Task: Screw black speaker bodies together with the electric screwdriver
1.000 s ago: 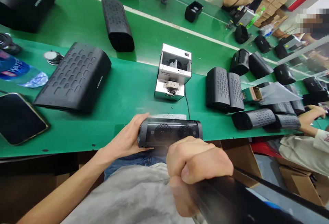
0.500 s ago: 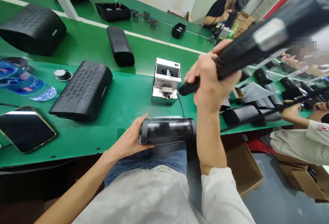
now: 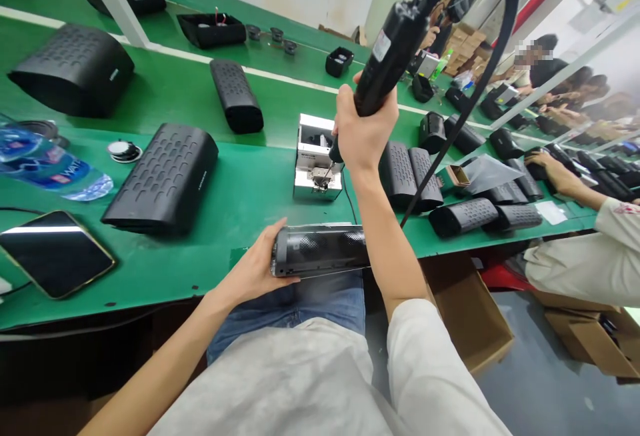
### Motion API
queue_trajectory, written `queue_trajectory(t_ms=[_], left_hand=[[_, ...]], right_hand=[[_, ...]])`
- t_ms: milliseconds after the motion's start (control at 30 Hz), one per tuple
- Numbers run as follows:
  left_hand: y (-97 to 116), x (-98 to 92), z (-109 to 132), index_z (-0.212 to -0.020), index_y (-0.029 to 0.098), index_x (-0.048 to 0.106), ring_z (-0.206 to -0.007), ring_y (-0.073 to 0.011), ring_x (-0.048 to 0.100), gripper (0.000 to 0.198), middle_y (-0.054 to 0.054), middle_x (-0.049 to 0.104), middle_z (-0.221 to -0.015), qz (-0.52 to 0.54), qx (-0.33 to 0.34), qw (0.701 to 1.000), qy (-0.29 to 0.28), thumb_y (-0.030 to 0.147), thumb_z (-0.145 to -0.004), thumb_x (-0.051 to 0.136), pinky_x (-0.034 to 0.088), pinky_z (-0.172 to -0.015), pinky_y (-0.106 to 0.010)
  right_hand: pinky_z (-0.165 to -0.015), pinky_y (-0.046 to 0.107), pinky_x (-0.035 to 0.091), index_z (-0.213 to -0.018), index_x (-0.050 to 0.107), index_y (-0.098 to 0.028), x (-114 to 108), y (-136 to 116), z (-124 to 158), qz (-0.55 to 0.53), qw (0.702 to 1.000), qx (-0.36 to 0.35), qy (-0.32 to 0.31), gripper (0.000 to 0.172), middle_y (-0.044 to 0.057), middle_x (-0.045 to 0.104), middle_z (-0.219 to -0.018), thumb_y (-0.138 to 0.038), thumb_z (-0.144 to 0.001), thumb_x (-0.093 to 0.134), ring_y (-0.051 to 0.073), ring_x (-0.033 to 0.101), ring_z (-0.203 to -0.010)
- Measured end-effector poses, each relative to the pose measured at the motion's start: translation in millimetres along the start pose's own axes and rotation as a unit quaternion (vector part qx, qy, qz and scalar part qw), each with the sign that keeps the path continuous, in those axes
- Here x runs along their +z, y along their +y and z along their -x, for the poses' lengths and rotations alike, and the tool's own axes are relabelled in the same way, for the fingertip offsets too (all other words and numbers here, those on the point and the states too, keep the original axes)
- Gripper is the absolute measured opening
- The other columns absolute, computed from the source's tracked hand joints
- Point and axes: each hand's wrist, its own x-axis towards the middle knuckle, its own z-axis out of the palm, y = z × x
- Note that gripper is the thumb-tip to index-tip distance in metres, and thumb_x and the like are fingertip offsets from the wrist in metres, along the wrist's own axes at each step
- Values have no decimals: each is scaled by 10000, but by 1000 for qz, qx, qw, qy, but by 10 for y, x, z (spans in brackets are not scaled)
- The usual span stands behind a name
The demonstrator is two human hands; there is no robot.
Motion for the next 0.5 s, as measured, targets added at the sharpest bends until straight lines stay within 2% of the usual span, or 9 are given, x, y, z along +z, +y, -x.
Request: queue_trajectory(t_ms=[67,133,200,267,333,400,467,500], left_hand=[[9,-4,-5,-1801,341,88,-1573,-449,541,1365,-219,489,-1672,0,0,1000,0,259,-792,1005,521,-1256,-645],[16,-7,-12,-1799,342,95,-1572,-445,542,1353,-213,491,-1669,0,0,1000,2,268,-798,1001,515,-1263,-640],[16,-9,-16,-1799,340,92,-1573,-442,539,1345,-211,490,-1666,1,4,1000,2,281,-804,995,510,-1268,-638],[10,-11,-15,-1800,332,82,-1571,-441,537,1341,-215,490,-1661,0,8,1000,0,298,-813,988,508,-1269,-637],[-4,-14,-10,-1802,323,83,-1571,-437,537,1330,-215,484,-1669,-2,10,1000,-1,322,-822,982,496,-1281,-633],[-21,-16,-6,-1801,311,105,-1576,-431,534,1314,-212,472,-1688,-1,7,1000,0,352,-824,982,480,-1299,-620],[-38,-16,-6,-1799,303,129,-1579,-429,530,1303,-208,465,-1703,0,-1,1000,1,391,-819,984,479,-1302,-606],[-46,-16,-9,-1798,301,134,-1576,-428,533,1301,-206,464,-1706,0,-8,1000,0,409,-818,983,487,-1295,-600]], right_hand=[[-490,299,458,-1057,492,-317,-13,16,8,1,1000,24,-3,480,-97,435,-706,-710,-973,755,139,550,-490],[-479,307,441,-1025,500,-323,-55,-43,22,-9,998,53,-10,572,-101,431,-686,-799,-900,791,128,501,-485],[-457,315,401,-993,518,-337,-138,-189,37,-19,997,78,-22,658,-108,425,-648,-869,-794,849,113,414,-473],[-448,334,381,-971,537,-357,-262,-424,55,-12,994,100,-38,659,-108,422,-613,-851,-741,907,117,368,-481],[-436,348,360,-955,554,-361,-412,-734,91,-4,994,107,-39,558,-103,406,-584,-730,-774,931,127,357,-474],[-412,338,314,-945,590,-340,-570,-1092,154,-25,996,87,-14,357,-104,378,-570,-496,-814,884,124,334,-445],[-393,307,267,-933,631,-310,-732,-1453,237,-66,995,76,12,224,-109,365,-580,-289,-775,789,108,302,-421],[-384,289,243,-895,628,-297,-815,-1618,281,-75,994,78,23,201,-110,347,-583,-241,-751,756,94,271,-412]])
